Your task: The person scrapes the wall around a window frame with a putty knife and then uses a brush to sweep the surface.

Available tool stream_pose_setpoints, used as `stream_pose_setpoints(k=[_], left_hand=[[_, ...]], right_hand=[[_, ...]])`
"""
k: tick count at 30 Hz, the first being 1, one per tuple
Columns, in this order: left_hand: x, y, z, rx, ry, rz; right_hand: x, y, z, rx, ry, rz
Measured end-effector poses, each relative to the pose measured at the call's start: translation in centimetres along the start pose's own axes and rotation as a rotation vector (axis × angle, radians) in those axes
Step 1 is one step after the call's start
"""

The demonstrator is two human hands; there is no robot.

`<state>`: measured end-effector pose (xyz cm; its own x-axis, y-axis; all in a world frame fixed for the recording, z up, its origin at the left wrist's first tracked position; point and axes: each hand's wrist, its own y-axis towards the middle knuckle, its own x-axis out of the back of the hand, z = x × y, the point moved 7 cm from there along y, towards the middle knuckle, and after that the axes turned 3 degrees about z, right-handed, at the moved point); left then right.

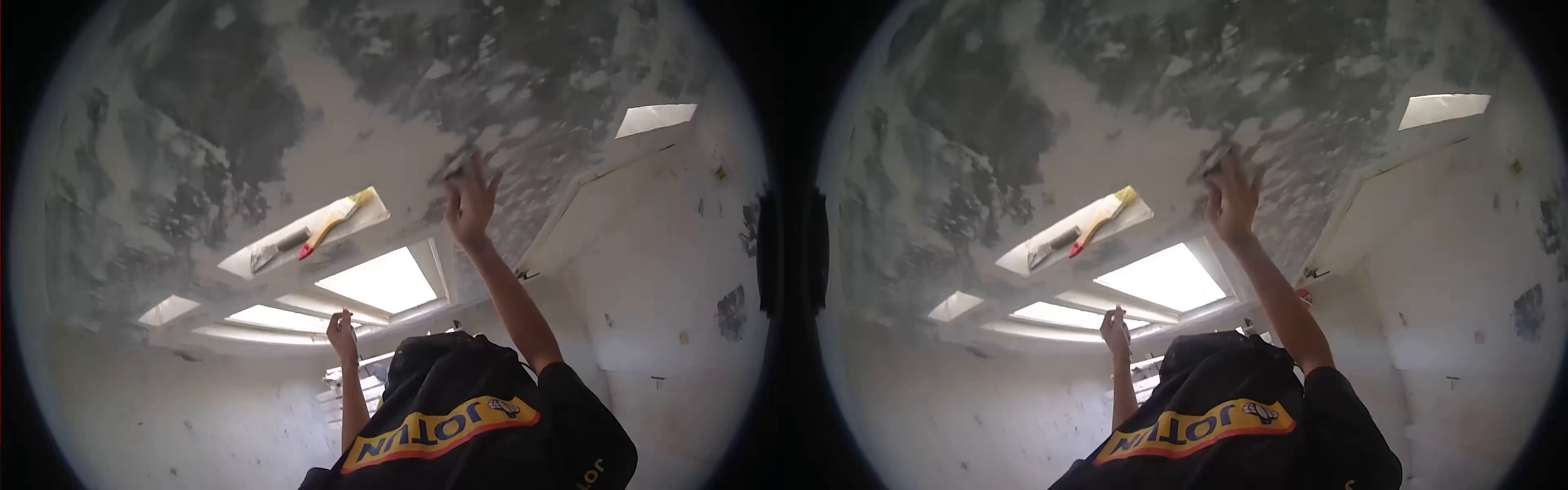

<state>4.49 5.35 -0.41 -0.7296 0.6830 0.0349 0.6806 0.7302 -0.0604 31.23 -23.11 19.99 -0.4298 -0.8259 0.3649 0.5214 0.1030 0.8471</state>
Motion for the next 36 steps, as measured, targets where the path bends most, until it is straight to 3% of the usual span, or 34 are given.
stream_pose_setpoints(k=[2,6,8,12,16,17,19,20,23,29,31,35,36], left_hand=[[-1.2,-1.6,-2.7,0.069,0.014,-0.021],[-2.1,-0.7,-3.3,0.122,-0.090,0.002],[-2.9,-0.5,-4.5,0.096,-0.100,0.038],[-2.3,-1.5,-6.6,0.059,-0.120,0.051],[0.2,-2.8,-7.1,0.072,-0.050,-0.011],[0.8,-3.1,-7.0,0.084,-0.047,-0.018],[1.5,-3.4,-7.5,0.105,-0.076,0.003],[1.8,-3.6,-7.8,0.110,-0.042,-0.006],[3.4,-2.5,-8.5,0.022,0.024,0.019],[6.5,1.4,-15.1,-0.177,0.426,0.093],[7.1,2.9,-16.9,-0.178,0.402,0.108],[8.9,6.0,-19.0,-0.265,0.427,0.157],[9.5,6.4,-19.4,-0.279,0.469,0.140]], right_hand=[[2.3,1.7,0.9,-0.051,0.118,-0.305],[-1.1,-0.1,4.6,0.051,0.179,-0.199],[-3.1,-3.2,4.8,0.188,0.078,0.053],[-2.0,-9.1,3.0,0.232,0.041,0.278],[0.8,-14.5,0.1,-0.166,0.233,0.305],[1.3,-16.1,0.7,-0.171,0.236,0.317],[1.2,-20.6,-2.1,-0.841,0.402,0.334],[0.9,-21.5,-2.0,-0.853,0.392,0.338],[1.0,-23.5,-1.6,-0.989,0.416,0.239],[-0.6,-16.8,2.9,-0.848,0.408,-0.119],[-2.2,-14.3,5.1,-0.741,0.424,-0.123],[-6.4,-13.8,7.7,-0.747,0.379,-0.240],[-6.4,-13.6,8.1,-0.745,0.367,-0.360]])
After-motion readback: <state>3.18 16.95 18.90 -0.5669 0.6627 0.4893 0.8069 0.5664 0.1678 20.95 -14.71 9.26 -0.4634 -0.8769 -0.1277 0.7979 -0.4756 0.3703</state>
